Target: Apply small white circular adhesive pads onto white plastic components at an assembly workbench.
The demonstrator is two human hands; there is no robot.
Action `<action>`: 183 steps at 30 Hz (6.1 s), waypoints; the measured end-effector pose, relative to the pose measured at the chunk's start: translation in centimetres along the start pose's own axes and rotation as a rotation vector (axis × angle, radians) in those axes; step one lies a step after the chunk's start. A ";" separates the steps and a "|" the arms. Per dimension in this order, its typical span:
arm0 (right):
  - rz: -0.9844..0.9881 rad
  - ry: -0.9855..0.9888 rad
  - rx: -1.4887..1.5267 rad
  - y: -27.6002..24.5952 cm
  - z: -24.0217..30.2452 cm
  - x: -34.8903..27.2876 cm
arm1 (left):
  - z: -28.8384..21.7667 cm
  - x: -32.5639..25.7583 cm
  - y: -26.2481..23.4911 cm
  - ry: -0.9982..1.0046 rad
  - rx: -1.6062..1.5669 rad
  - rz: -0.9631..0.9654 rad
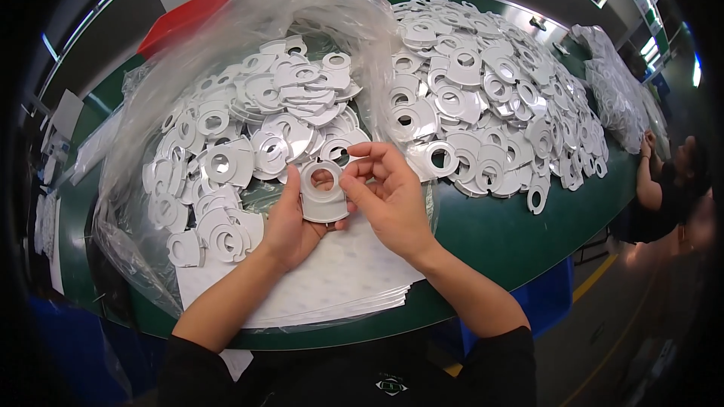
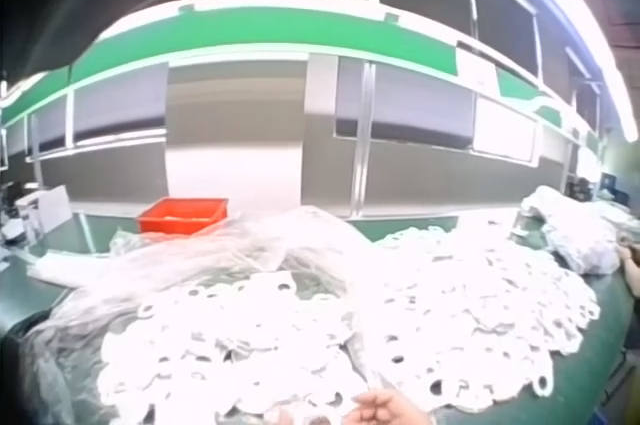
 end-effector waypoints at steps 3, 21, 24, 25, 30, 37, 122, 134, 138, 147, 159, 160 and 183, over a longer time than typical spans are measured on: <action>0.009 0.051 -0.026 -0.1 -0.7 0.1 | 0.2 0.0 0.1 0.012 -0.012 -0.001; 0.022 0.010 -0.127 -0.2 -1.7 0.5 | 0.2 0.1 0.2 0.037 0.015 -0.004; 0.023 0.007 -0.125 -0.2 -1.8 0.5 | 0.2 0.1 0.2 0.036 0.016 -0.006; 0.023 0.005 -0.121 -0.2 -1.8 0.4 | 0.1 0.1 0.2 0.036 0.016 -0.006; 0.013 -0.001 -0.118 -0.1 -1.8 0.4 | 0.2 0.1 0.1 0.030 0.008 -0.014; 0.007 0.001 -0.106 0.0 -1.7 0.4 | 0.1 0.2 0.2 0.025 0.003 -0.008; 0.116 -0.018 -0.886 -1.2 1.5 0.3 | 0.1 -0.4 1.1 -0.035 0.267 0.131; -0.017 -0.014 -0.558 -3.1 0.3 1.4 | -1.1 -1.2 2.4 -0.033 0.192 0.078; -0.405 -0.163 0.009 -8.0 3.3 2.9 | -6.8 -3.3 3.3 0.313 0.813 0.076; -0.221 -0.355 -0.410 -4.4 3.2 2.0 | -14.6 -6.5 -2.2 0.578 2.137 -0.560; 0.891 -0.178 -1.089 3.3 1.1 -5.0 | -14.4 -4.9 -3.8 0.659 2.011 -0.571; 0.875 -0.183 -1.093 3.3 1.1 -5.0 | -14.3 -5.0 -3.3 0.709 2.043 -0.562; 0.940 -0.157 -0.940 2.9 0.5 -4.6 | -12.2 -2.9 -0.7 0.854 0.969 -0.521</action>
Point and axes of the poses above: each hand's wrist, its own x-axis towards the middle knuckle, its own y-axis out of the palm, z = x × y, the point moved 4 cm from there along x, towards the middle knuckle, and after that the axes turned 4 degrees about -z, right-handed, at the moved point
